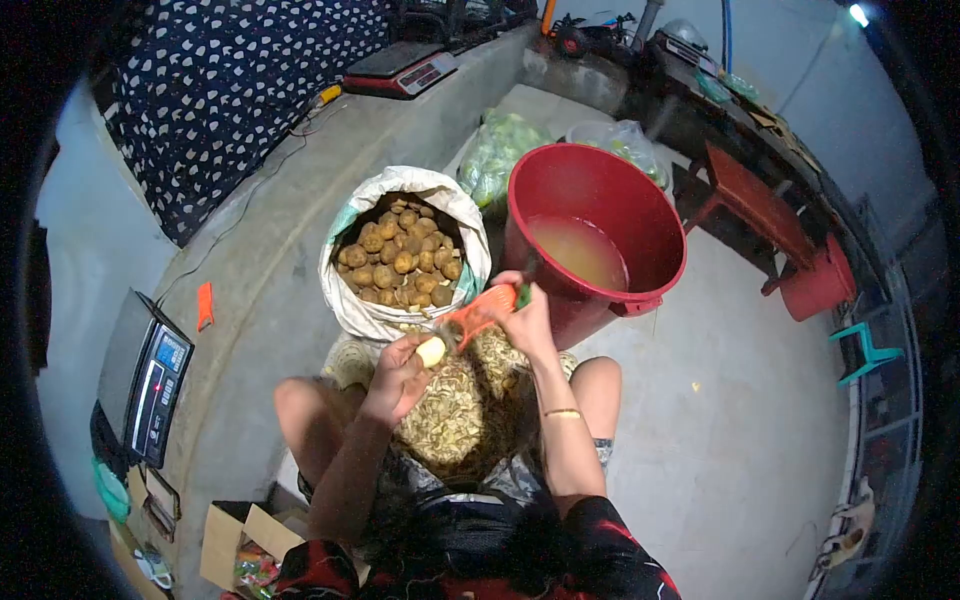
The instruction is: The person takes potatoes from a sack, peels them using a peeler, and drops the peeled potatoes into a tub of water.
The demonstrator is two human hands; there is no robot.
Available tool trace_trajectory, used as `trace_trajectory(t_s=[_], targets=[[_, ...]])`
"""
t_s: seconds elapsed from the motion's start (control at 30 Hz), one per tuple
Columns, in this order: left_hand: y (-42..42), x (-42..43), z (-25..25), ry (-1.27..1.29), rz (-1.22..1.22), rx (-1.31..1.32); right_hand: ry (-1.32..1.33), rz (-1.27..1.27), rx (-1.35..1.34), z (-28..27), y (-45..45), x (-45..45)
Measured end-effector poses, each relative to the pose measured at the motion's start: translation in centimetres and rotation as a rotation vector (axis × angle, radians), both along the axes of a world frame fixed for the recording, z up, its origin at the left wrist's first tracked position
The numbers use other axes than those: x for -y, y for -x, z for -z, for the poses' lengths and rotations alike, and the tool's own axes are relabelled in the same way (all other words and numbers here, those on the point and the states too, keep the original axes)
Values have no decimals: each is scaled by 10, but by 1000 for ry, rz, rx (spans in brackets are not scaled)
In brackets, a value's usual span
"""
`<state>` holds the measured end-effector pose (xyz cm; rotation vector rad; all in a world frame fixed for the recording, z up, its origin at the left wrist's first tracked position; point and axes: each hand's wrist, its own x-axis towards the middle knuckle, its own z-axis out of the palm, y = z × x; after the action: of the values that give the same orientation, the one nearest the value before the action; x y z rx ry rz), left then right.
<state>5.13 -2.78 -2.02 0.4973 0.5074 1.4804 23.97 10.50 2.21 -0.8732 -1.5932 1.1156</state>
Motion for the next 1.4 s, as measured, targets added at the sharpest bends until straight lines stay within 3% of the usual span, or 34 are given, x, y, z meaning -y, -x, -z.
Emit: trace_trajectory(t_s=[0.2,0.27,0.33,0.4,0.53,0.67,0.73,0.8,0.87,0.93,1.0,1.1,1.27,1.33,1.4], targets=[[7,-5,-5,21,-86,102,-74,-18,39,8,-5,-4],[7,-2,-15,-34,-151,-56,-44,-20,40,8,-6,-1],[10,-1,-19,-19,-144,-16,93,-30,28,5,-5,2],[15,0,-16,-70,-161,-267,104,-43,21,4,-4,2],[17,3,-22,-48,-143,-323,225,-129,-56,-7,0,11],[13,5,-23,-40,-112,-418,55,-230,-5,-4,8,12],[10,4,-20,-42,-122,-433,63,-89,35,-5,9,6],[12,2,-18,16,-96,-254,115,-84,26,-9,8,8],[12,5,-20,-10,-102,-362,108,-146,-68,-11,4,10],[5,9,-25,-57,-68,-308,-89,103,134,1,3,-1],[3,6,-24,-99,-54,-342,0,221,170,2,-3,-5],[5,4,-16,1,-131,-284,36,38,8,-7,-2,5],[13,0,-8,-64,-129,-259,190,-200,-199,-15,-3,15],[13,2,-10,-106,-67,-392,159,-238,-188,-19,0,16],[12,5,-15,-108,-55,-416,-10,-66,81,-9,1,5]])
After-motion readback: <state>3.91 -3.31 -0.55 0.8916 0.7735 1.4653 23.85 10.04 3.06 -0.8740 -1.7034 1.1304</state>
